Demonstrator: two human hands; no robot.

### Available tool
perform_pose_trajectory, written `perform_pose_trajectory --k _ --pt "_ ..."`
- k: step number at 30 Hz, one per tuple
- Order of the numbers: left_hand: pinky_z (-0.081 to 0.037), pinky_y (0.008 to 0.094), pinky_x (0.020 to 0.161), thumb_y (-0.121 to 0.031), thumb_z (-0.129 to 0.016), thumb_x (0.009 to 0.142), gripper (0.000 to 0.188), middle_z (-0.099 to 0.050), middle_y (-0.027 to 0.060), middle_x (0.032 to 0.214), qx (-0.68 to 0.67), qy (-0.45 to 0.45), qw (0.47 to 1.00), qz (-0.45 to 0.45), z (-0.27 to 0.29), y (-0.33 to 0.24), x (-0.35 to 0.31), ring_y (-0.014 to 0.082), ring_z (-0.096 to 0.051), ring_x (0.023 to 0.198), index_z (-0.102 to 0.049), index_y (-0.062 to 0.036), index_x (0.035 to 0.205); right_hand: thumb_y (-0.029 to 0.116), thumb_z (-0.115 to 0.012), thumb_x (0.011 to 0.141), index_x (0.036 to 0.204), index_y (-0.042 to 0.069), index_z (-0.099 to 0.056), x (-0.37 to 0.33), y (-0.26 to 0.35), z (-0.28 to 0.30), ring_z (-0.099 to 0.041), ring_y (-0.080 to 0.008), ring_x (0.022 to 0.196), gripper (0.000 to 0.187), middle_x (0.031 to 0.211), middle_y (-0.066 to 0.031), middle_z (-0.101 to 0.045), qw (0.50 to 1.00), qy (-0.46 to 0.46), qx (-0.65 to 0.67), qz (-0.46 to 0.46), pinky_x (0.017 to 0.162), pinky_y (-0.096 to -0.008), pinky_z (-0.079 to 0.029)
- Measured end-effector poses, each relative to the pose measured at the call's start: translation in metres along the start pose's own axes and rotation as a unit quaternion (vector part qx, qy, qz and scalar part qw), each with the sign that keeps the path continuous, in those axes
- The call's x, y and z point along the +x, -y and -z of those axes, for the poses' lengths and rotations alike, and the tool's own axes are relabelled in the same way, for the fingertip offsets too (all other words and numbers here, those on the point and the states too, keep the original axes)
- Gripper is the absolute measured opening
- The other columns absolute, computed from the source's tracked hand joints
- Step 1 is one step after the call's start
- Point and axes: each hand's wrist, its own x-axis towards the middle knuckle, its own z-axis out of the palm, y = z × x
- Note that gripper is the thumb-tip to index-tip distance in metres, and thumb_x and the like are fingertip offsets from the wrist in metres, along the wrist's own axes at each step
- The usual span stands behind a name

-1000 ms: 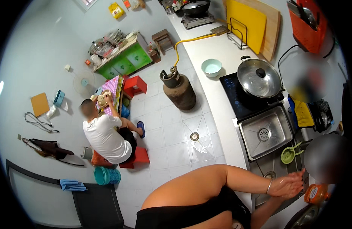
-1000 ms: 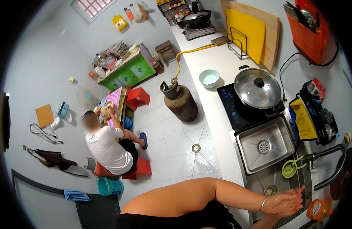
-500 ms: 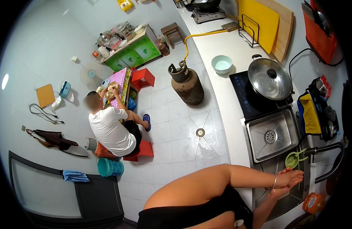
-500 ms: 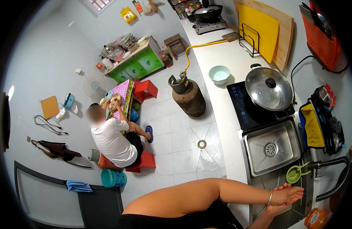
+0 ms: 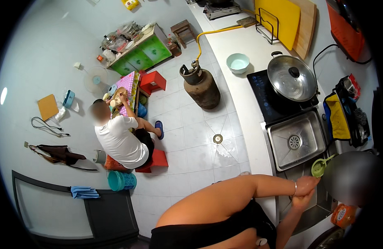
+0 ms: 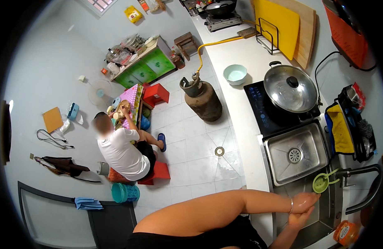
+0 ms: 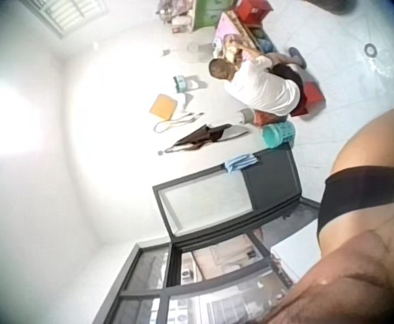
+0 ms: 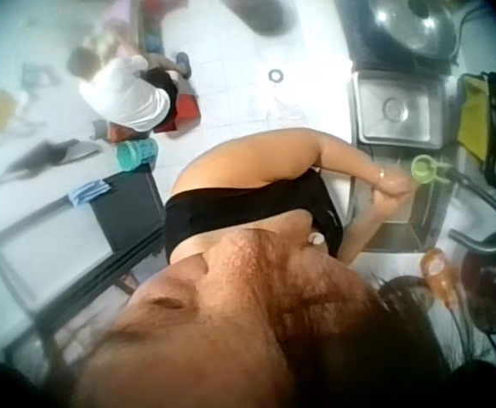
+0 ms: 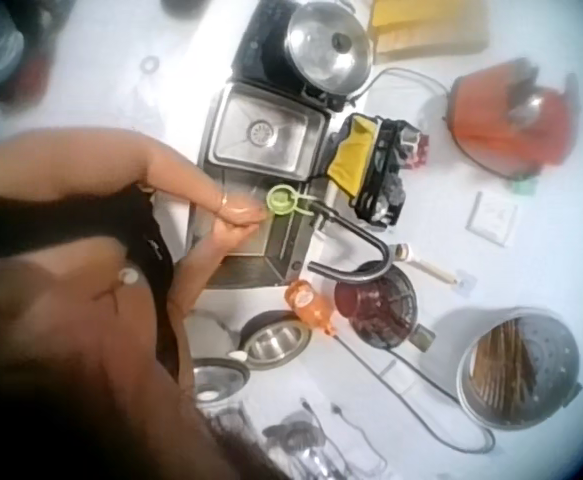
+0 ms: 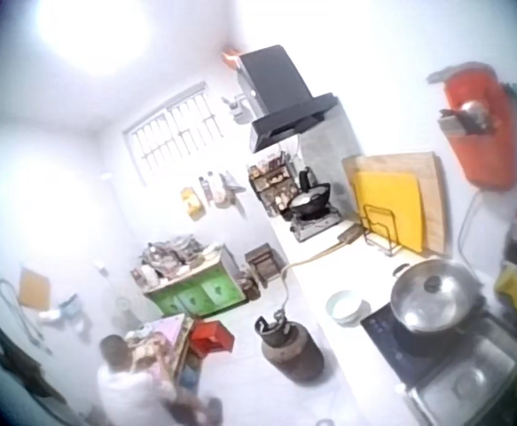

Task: The person rinses a green container under a running faucet, applies soap with their hands, and then places a bowl into a small appliance.

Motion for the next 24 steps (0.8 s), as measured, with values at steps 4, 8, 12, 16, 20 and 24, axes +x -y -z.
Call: perform_pose_trajectory --k 4,8,12,16,20,24 --pt "-0.044 0.0393 0.082 -0.024 -0.047 0.084 0.043 -0.060 0.0149 0.097 0.166 0.099 0.978 -0.073 -0.001 -0.017 -0.004 0.0304 -0.058 0.088 -0.047 0.0054 0.116 0.029 -0.051 0.089 0.096 0.005 -0.055 -0.012 -0.023 0.019 -0.045 -0.0125 0.071 0.026 0.083 -0.0002 -0.050 0.998 -0.028 -0.059 0.016 0.068 -0.0284 -0.040" --pt "-0.043 0.0399 0.085 -0.031 -0.045 0.085 0.045 -0.060 0.0156 0.100 0.021 0.168 0.983 -0.070 0.011 -0.054 -0.027 0.0305 -0.057 0.093 -0.051 0.0042 0.113 0.026 -0.053 0.088 0.096 0.005 -0.058 -0.034 0.003 0.012 -0.047 -0.0120 0.070 0.023 0.084 0.0003 -0.053 0.946 0.129 -0.283 0.095 0.067 -0.0268 -0.041" --pt "-0.042 0.0405 0.088 -0.037 -0.043 0.087 0.048 -0.060 0.0163 0.104 -0.036 0.282 0.955 -0.087 0.040 -0.080 -0.027 0.0306 -0.056 0.097 -0.055 0.0030 0.109 0.023 -0.055 0.085 0.094 0.005 -0.059 -0.055 0.034 -0.024 -0.048 -0.0119 0.069 0.021 0.084 0.0006 -0.054 0.818 0.211 -0.512 0.157 0.067 -0.0256 -0.041" --pt "-0.041 0.0411 0.090 -0.044 -0.041 0.088 0.052 -0.060 0.0171 0.108 -0.018 0.441 0.896 -0.037 0.087 -0.088 -0.009 0.0307 -0.055 0.102 -0.059 0.0018 0.106 0.021 -0.057 0.083 0.093 0.005 -0.060 -0.071 0.051 -0.050 -0.049 -0.0118 0.069 0.019 0.085 0.0009 -0.055 0.662 0.273 -0.679 0.164 0.066 -0.0243 -0.041" --pt "-0.040 0.0417 0.093 -0.051 -0.039 0.089 0.058 -0.060 0.0178 0.111 -0.005 0.540 0.836 0.097 0.133 -0.085 0.008 0.0309 -0.055 0.107 -0.064 0.0006 0.102 0.027 -0.058 0.082 0.101 0.003 -0.056 -0.059 0.064 -0.024 -0.051 -0.0140 0.080 0.031 0.094 -0.0028 -0.055 0.723 0.332 -0.604 0.048 0.073 -0.0266 -0.042" --pt "-0.038 0.0413 0.095 -0.048 -0.042 0.088 0.053 -0.058 0.0153 0.110 0.004 0.241 0.970 0.029 0.095 -0.063 0.006 0.0289 -0.053 0.107 -0.062 -0.0015 0.103 0.049 -0.055 0.084 0.128 -0.001 -0.039 -0.062 0.059 -0.024 -0.050 -0.0197 0.104 0.068 0.116 -0.0130 -0.051 0.979 0.144 -0.125 -0.078 0.089 -0.0339 -0.041"
